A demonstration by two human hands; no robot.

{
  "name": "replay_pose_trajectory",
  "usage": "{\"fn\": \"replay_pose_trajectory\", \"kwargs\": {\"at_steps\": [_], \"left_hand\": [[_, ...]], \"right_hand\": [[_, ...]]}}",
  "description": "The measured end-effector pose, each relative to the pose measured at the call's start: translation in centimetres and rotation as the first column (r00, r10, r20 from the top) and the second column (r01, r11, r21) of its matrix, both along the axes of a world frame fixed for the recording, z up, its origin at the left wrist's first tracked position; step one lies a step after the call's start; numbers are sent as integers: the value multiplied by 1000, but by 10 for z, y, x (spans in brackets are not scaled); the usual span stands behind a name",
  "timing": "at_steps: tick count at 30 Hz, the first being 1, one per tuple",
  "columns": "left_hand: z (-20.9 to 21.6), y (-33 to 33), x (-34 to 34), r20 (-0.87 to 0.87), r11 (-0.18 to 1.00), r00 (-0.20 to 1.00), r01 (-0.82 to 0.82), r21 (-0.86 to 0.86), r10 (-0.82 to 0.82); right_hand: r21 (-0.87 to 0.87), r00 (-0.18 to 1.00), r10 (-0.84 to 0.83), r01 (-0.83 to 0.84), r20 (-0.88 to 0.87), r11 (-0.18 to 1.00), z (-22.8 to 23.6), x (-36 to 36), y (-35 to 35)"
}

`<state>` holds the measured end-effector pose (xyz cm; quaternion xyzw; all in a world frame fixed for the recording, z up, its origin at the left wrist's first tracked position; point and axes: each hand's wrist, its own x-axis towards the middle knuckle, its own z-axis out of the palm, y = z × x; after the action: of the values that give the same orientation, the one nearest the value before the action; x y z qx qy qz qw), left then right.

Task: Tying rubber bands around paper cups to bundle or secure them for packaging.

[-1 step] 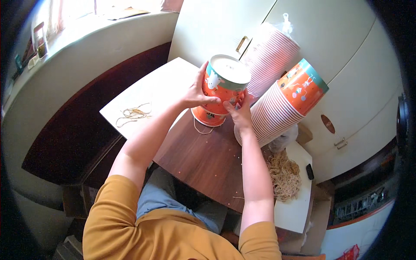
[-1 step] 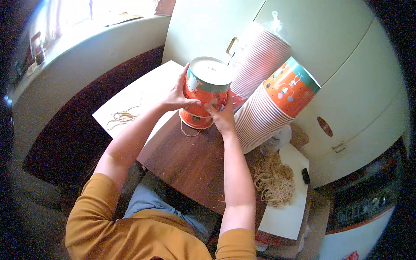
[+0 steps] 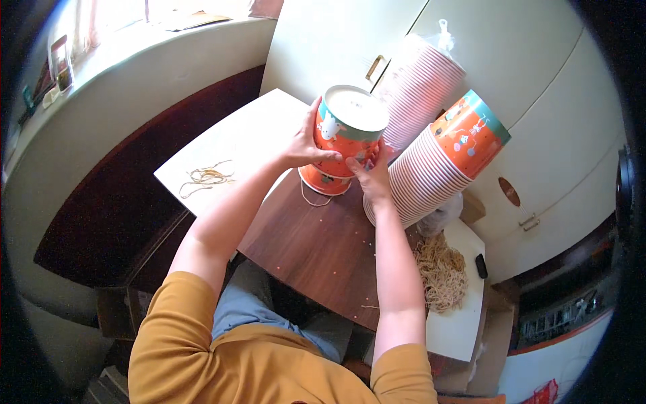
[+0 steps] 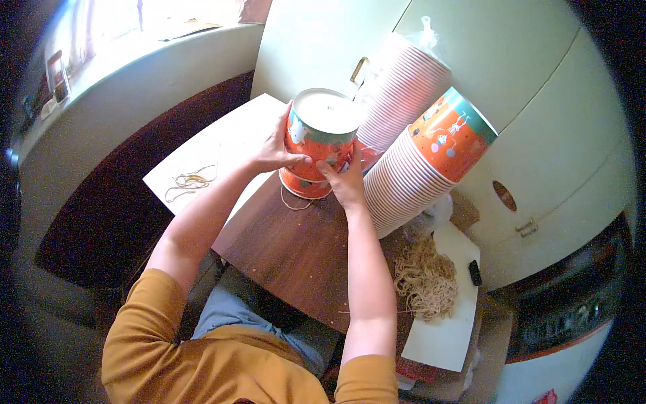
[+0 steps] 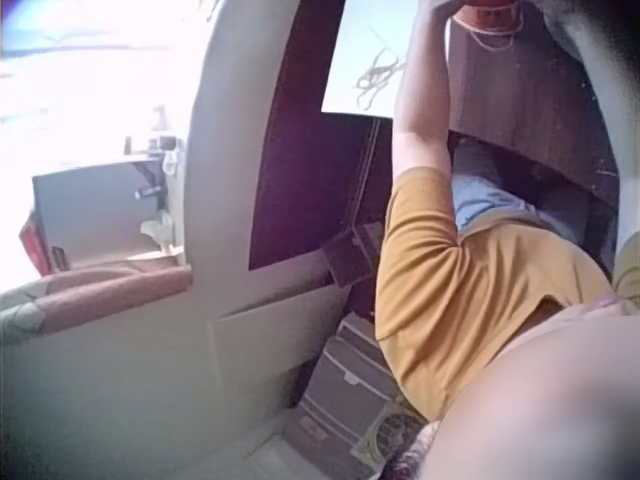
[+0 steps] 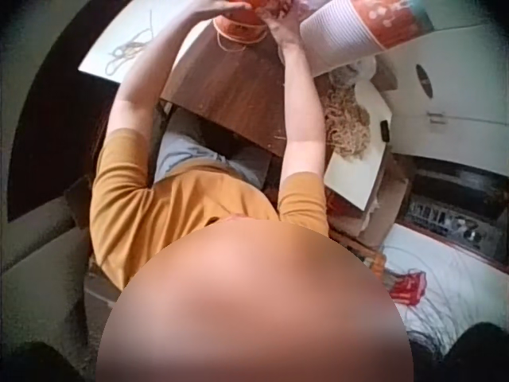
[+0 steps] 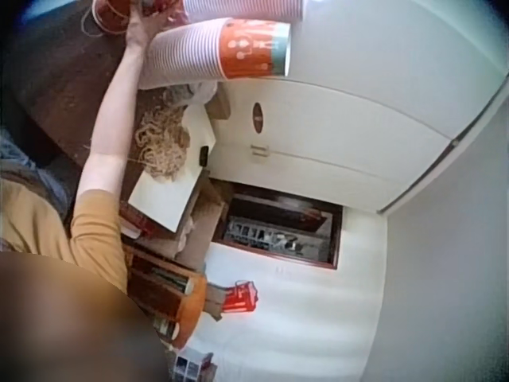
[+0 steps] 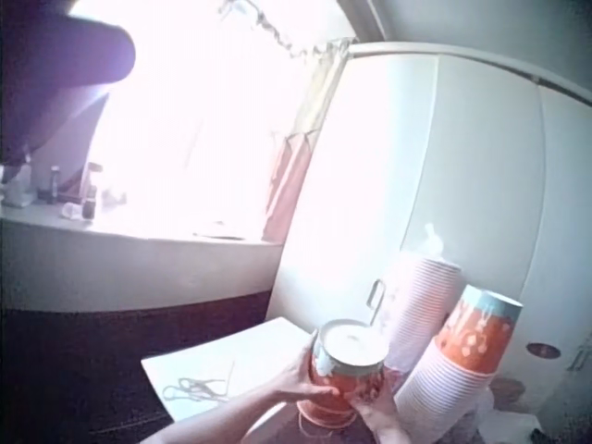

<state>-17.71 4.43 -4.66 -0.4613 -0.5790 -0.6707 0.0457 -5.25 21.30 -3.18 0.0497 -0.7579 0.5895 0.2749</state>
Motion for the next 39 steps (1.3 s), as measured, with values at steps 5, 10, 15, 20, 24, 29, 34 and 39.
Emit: {"fn": "replay_pose_trajectory", "kwargs": {"at_steps": [5,10,15,20,24,29,34,39], "left_hand": [[9,18,-21,-119,999,993,-11,44,16],[11,32,-40,-83,996,996,-39,-76,33],[-72,30,-49,-57,964,987,-159,-211,150],[-119,19,-23,13,965,999,-39,-259,44],[-98,-4,-14,34,872,997,-41,-487,66],[-68,-33,7,-219,778,912,-411,-475,348],[4,3,61,-512,815,730,-571,-94,452],[29,72,108,-422,972,899,-191,-138,117]], "right_hand": [[-63,991,50,-58,-123,996,10,-10,6],[-10,999,33,-33,-43,999,3,-25,27],[-9,985,-101,103,140,995,-76,-29,22],[164,949,-237,205,207,965,-110,-7,29],[698,851,-523,352,38,624,-22,40,6],[496,478,-440,864,-760,84,168,112,22],[818,613,-695,571,-375,62,230,107,74],[741,630,-702,635,-332,219,252,83,115]]}}
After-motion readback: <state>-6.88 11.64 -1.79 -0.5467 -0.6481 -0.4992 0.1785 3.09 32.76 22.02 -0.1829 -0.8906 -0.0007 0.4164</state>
